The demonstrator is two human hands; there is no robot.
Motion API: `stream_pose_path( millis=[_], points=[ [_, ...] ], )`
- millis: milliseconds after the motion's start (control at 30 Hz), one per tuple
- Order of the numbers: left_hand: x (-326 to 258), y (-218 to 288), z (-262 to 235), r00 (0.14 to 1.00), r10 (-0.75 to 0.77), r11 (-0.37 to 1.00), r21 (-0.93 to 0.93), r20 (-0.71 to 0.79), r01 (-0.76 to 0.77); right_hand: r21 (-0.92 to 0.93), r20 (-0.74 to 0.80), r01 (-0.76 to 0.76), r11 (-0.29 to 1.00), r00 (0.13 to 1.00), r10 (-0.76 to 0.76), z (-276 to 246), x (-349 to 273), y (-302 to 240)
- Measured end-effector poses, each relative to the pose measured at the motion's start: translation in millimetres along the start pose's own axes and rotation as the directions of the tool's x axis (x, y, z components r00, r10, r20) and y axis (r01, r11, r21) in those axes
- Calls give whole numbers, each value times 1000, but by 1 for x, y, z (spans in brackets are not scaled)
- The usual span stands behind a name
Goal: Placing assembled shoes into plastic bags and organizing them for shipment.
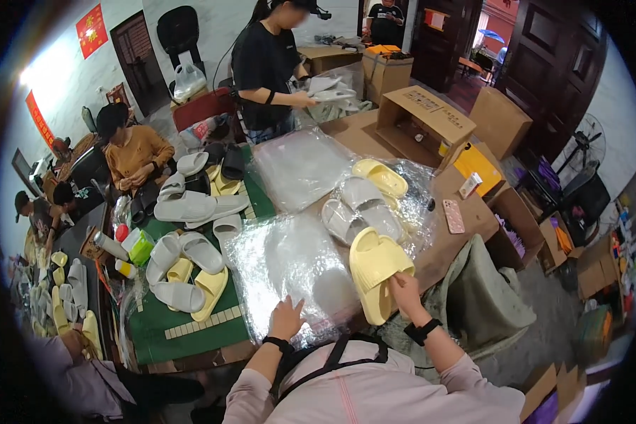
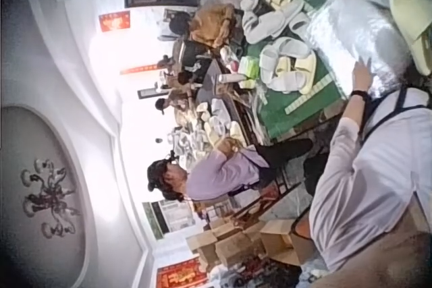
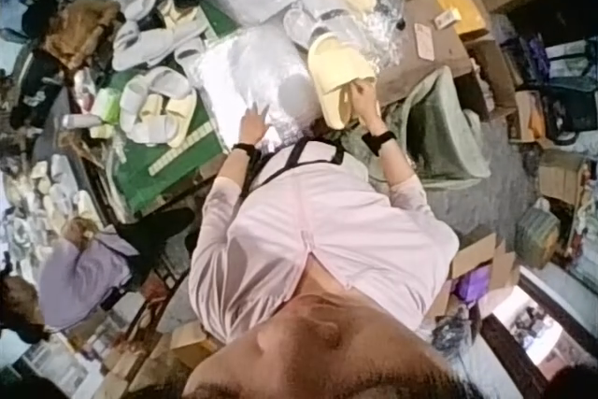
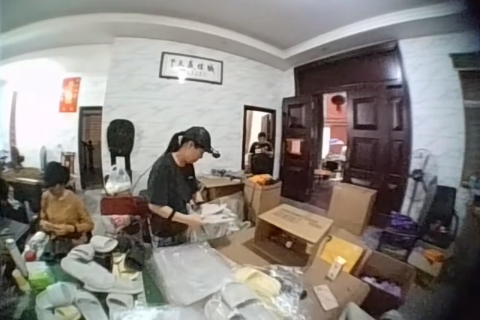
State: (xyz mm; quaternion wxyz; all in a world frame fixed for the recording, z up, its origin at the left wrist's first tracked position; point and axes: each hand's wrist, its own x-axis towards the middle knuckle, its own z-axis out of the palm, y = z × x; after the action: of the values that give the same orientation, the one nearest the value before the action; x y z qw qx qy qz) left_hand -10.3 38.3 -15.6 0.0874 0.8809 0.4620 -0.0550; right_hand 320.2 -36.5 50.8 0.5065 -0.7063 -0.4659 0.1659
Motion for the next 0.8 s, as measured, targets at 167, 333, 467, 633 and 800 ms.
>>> stream_pose_path(
  millis=[167, 333, 467, 633, 800],
  points=[
    [2, 1, 5, 998, -8, 999, -38, -70, 6, 125, 476, -324, 938, 849, 230, -11, 1, -30],
    [0, -10, 25, 992, 30, 998, -46, -126, -36, 11, 793, -127, 992, 606, 69, 3, 3, -38],
    [7, -21, 38, 997, -25, 994, -105, -76, 17, 111, 868, 51, 992, 482, -122, 28, 1, -27],
    [10, -7, 15, 909, -112, 949, -316, -401, -22, 164, 905, -128, 978, 415, -97, 35, 9, -39],
    [27, -14, 24, 883, -272, 884, -462, -382, 72, 167, 941, -202, 965, 326, -95, 53, -11, -68]
  ],
)
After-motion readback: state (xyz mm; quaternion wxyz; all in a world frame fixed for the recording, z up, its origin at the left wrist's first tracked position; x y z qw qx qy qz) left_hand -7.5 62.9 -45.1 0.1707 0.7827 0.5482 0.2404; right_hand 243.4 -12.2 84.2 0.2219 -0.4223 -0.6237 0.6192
